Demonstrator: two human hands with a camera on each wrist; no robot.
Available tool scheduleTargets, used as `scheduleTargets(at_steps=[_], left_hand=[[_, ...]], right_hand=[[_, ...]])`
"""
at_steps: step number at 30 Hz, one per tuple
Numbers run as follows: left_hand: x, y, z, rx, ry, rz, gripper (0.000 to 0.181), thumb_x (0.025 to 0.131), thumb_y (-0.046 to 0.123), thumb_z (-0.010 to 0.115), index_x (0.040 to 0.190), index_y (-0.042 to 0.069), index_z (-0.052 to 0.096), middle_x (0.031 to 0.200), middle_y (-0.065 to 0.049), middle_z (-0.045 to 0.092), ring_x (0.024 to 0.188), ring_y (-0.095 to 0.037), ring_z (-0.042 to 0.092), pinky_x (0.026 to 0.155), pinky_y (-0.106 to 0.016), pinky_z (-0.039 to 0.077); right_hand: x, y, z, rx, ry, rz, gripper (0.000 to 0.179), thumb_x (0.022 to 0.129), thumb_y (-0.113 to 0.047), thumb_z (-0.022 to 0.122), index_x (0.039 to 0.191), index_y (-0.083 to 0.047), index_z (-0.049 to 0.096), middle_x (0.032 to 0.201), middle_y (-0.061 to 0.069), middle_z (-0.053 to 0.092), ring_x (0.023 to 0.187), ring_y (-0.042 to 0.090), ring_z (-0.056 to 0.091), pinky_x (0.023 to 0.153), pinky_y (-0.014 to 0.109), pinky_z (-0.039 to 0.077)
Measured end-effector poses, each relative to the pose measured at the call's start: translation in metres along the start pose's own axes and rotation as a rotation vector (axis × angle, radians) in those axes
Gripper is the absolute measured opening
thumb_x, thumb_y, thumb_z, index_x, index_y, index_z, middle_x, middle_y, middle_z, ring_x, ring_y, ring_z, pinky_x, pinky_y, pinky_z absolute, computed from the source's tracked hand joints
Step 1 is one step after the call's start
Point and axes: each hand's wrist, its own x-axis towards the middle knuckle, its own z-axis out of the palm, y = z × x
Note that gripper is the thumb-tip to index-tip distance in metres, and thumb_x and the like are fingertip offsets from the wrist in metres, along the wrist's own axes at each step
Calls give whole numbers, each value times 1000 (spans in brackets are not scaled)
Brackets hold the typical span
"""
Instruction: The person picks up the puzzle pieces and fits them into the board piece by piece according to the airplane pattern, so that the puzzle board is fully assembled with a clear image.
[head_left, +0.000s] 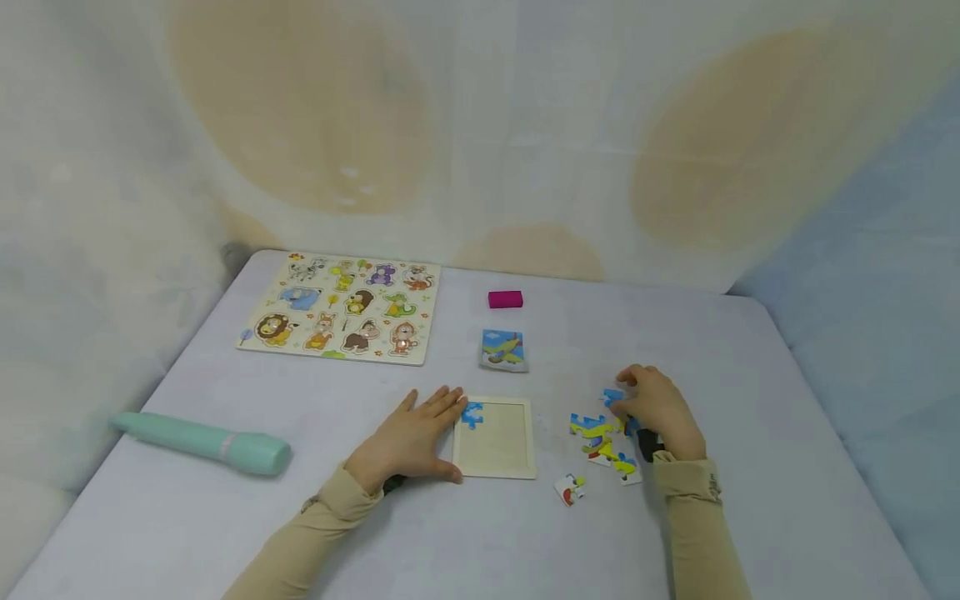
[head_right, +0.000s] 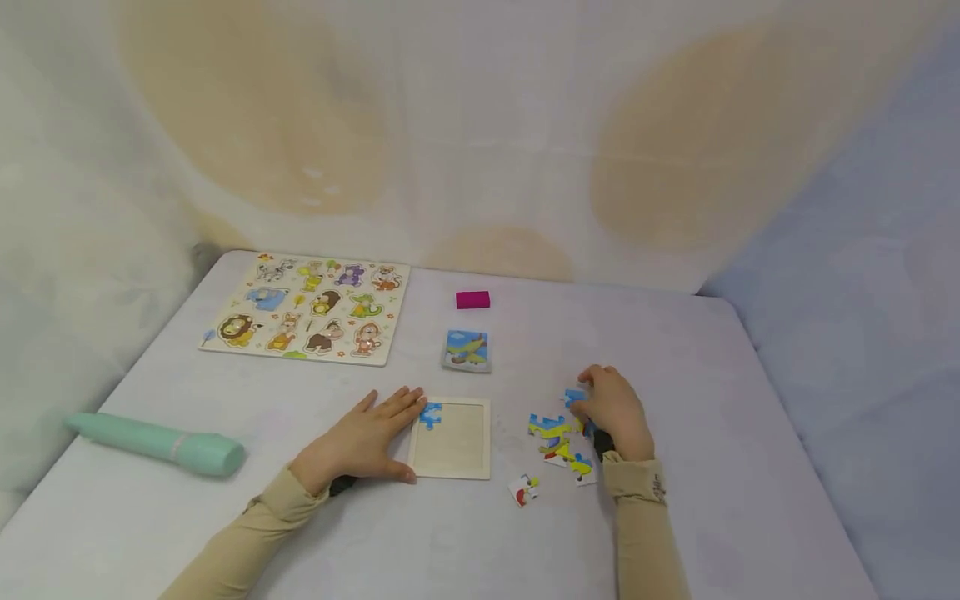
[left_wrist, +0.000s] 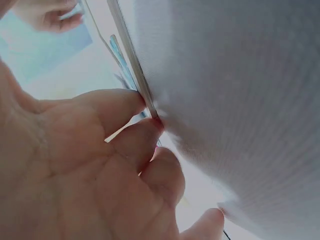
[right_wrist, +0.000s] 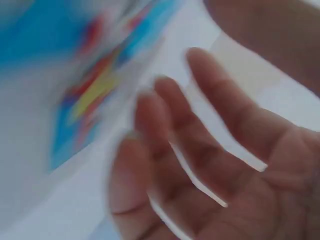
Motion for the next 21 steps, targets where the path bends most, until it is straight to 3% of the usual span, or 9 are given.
scheduleTargets(at_steps=[4,12,17,21], left_hand=[[-2,-3,-1,-21,-2,13,108,71,57,78,153,9,28,162,-4,22,151,-24,18,119,-61,15],[2,-3,1,-53,27,27,109,68,54,82,152,8,31,160,-5,30,148,-25,27,117,-61,19],[2,-6,1,-34,36,41,109,67,55,83,151,7,33,158,-8,33,147,-26,30,116,-61,23],[1,-8,0,-22,44,61,106,66,54,83,151,15,35,155,-9,37,145,-27,34,114,-63,25]], right_hand=[[3,13,-1,29,-81,-4,32,86,-11,70,112,6,61,105,23,60,93,34,57,79,45,50],[10,6,7,83,-47,-39,25,87,-8,69,106,3,57,100,20,62,88,29,58,75,41,50],[17,-20,21,227,-116,-87,20,91,-13,65,108,-1,62,82,11,68,70,17,62,64,31,52],[21,-56,37,405,-274,-152,33,92,-9,64,124,-5,59,72,9,67,61,15,64,59,29,56]])
